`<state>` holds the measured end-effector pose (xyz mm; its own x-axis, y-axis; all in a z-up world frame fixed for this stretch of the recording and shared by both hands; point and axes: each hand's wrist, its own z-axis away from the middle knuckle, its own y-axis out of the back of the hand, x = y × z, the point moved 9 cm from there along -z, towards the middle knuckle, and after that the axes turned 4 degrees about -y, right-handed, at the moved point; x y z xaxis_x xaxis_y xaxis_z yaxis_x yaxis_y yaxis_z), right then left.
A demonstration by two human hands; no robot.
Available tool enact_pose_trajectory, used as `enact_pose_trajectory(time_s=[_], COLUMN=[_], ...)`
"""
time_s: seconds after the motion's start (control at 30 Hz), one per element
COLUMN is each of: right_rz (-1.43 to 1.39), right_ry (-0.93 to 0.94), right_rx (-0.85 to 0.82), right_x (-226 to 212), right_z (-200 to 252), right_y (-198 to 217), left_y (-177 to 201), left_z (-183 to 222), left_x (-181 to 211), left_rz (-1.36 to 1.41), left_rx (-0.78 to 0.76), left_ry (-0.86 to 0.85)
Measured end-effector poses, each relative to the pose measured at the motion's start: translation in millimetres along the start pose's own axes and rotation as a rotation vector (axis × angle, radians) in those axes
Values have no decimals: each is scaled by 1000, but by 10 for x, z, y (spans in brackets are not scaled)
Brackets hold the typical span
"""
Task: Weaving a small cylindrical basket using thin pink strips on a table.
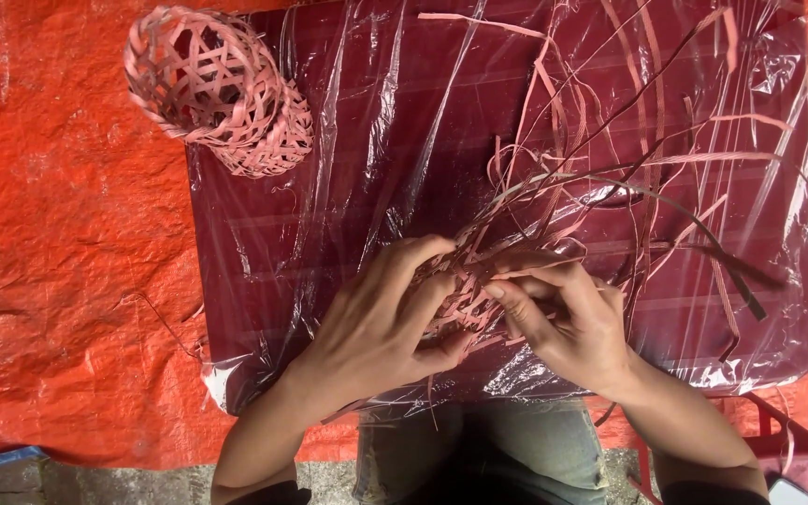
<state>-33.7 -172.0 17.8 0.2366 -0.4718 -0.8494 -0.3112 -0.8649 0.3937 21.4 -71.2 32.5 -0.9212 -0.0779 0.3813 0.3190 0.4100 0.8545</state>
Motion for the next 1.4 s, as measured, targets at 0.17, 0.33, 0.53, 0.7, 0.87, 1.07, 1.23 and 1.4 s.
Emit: enact_pose_trajectory(time_s=[0.17, 0.33, 0.53, 0.7, 0.87, 1.07, 1.23, 1.4], right_rz=[16, -1, 16, 45, 3, 41, 56, -37], right_ry=[-38, -66, -78, -67, -95, -129, -132, -55], right_rx=[7, 1, -15, -12, -43, -47, -73, -74], right_x=[46, 84, 87, 69, 107, 169, 113, -40], right_z=[24, 47, 42, 39, 48, 72, 14, -93], right_y=[-6, -4, -15, -23, -41, -32, -23, -36], left_y=[-71, -126, -209, -203, -219, -190, -171, -201], left_z=[33, 33, 65, 60, 82, 73, 53, 72], left_x=[-25, -81, -153, -149, -168, -179, -181, -222], left_rz=[-14, 108, 415, 417, 400, 404, 412, 440], left_rx=[-34, -113, -128, -132, -85, -69, -78, -126], left_ry=[28, 103, 231, 251, 249, 249, 232, 286])
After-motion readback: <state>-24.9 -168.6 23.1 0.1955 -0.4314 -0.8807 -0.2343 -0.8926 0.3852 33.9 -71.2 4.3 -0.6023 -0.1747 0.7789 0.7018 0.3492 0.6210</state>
